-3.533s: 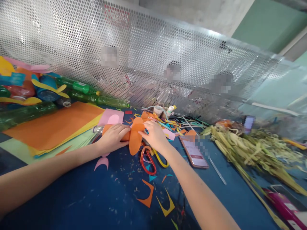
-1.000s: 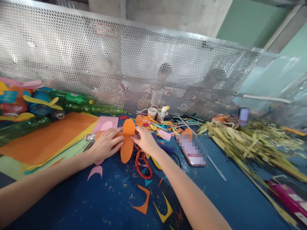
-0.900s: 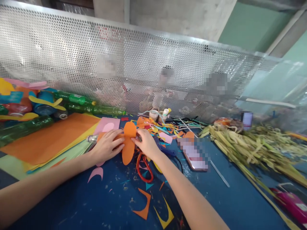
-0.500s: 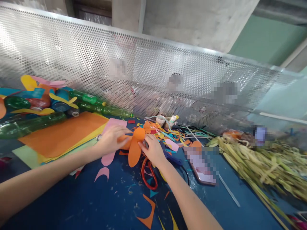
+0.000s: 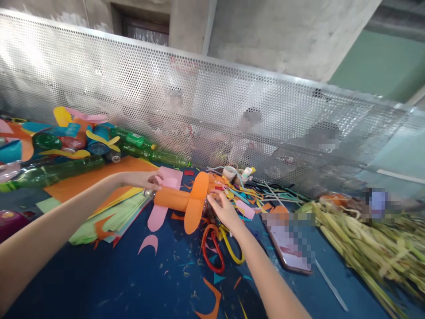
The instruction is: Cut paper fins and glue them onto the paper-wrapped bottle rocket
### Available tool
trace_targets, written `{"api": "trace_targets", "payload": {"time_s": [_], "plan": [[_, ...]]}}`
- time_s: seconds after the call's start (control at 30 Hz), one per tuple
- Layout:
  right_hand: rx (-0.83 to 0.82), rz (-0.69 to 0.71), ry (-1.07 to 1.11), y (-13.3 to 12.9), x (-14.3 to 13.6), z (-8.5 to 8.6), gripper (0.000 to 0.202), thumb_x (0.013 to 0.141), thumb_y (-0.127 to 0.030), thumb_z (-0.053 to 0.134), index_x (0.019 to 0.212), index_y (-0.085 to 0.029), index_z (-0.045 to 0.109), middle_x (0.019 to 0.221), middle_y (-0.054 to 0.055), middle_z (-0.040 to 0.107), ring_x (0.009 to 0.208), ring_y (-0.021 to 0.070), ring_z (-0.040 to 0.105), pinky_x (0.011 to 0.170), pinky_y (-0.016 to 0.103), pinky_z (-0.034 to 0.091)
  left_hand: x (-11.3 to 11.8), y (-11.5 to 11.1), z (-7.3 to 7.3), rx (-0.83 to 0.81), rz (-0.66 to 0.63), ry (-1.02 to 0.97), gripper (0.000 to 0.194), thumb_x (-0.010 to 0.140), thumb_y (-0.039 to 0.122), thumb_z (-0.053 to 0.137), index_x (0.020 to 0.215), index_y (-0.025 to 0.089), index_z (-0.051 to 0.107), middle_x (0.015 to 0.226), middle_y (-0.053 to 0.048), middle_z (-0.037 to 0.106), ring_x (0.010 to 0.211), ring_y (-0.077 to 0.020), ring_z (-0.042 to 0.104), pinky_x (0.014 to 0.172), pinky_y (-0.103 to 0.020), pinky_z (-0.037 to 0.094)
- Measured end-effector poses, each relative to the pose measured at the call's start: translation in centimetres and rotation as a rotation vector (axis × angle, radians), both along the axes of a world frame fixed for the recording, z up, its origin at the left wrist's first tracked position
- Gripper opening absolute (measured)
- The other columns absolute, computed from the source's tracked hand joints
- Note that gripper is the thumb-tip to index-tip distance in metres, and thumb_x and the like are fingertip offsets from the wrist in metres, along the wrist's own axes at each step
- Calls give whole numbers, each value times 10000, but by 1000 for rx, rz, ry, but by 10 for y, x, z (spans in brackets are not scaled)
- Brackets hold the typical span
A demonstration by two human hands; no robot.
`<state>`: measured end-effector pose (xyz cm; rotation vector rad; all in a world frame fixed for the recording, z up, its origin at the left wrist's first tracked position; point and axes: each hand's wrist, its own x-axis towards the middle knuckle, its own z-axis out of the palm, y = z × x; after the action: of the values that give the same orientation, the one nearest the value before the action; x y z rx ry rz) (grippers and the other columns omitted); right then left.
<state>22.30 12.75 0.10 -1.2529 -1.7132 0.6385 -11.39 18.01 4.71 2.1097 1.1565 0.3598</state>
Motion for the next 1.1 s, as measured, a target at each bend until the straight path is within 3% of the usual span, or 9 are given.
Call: {"api": "trace_targets", "payload": {"time_s": [0.1, 0.17, 0.4, 0.5, 0.67, 0.83, 1.0, 1.1], "plan": [[-30, 105, -15, -2, -2, 0, 437, 759, -381, 625, 1165, -260, 518, 1109, 57, 620, 1018, 217, 593, 819, 360, 508, -2, 0, -6, -58, -110, 21, 642, 629, 448, 678, 1184, 189, 486, 945, -78, 664, 802, -207, 633, 634, -251, 459], [-6, 149, -20, -3, -3, -1, 450, 747, -357, 643, 1165, -245, 519, 1193, 80, 564, 1096, 227, 540, 863, 376, 481, 0, 0, -9, -52, -139, 27, 657, 600, 414, 703, 1182, 200, 486, 914, -65, 670, 782, -204, 634, 611, -243, 453], [55, 191, -26, -4, -3, 3, 55, 710, -234, 639, 760, -213, 644, 1175, 76, 549, 1168, 242, 474, 963, 415, 381, 2, 2, -14, -187, -80, -109, 747, 518, 352, 767, 1186, 198, 470, 894, -59, 674, 800, -222, 632, 631, -255, 449], [33, 191, -25, -8, -5, 10, 42, 703, -209, 623, 715, -220, 662, 1129, 64, 578, 1154, 238, 489, 995, 418, 342, 2, 3, -15, -175, -114, -95, 753, 543, 356, 751, 1209, 191, 442, 938, -67, 653, 834, -216, 620, 659, -259, 455], [-6, 103, 88, -9, -6, 13, 179, 787, -316, 532, 907, -253, 649, 1083, 54, 627, 1108, 232, 534, 968, 418, 397, 5, -2, -6, -22, -123, -138, 670, 577, 358, 723, 1179, 179, 491, 946, -62, 631, 832, -203, 610, 685, -266, 463], [-68, -67, 255, 1, 1, 2, 269, 852, -435, 430, 1046, -281, 534, 1052, 75, 648, 922, 241, 652, 774, 420, 538, 7, -7, 1, -88, -80, -263, 622, 632, 364, 704, 1190, 182, 498, 985, -72, 630, 793, -195, 621, 654, -274, 477], [-110, -119, 311, 10, 3, -10, 290, 835, -455, 454, 1054, -283, 535, 922, 66, 691, 825, 260, 684, 685, 425, 570, 23, -3, -11, -42, 116, -443, 640, 639, 370, 714, 1186, 131, 484, 1117, -114, 598, 914, -231, 615, 738, -321, 504], [-98, -113, 325, 8, 1, -6, 393, 872, -502, 373, 1159, -264, 499, 985, 83, 683, 871, 254, 678, 725, 415, 566, 39, -4, -18, 18, 165, -464, 649, 630, 386, 725, 1169, 120, 480, 1112, -122, 602, 992, -263, 589, 811, -364, 491]]}}
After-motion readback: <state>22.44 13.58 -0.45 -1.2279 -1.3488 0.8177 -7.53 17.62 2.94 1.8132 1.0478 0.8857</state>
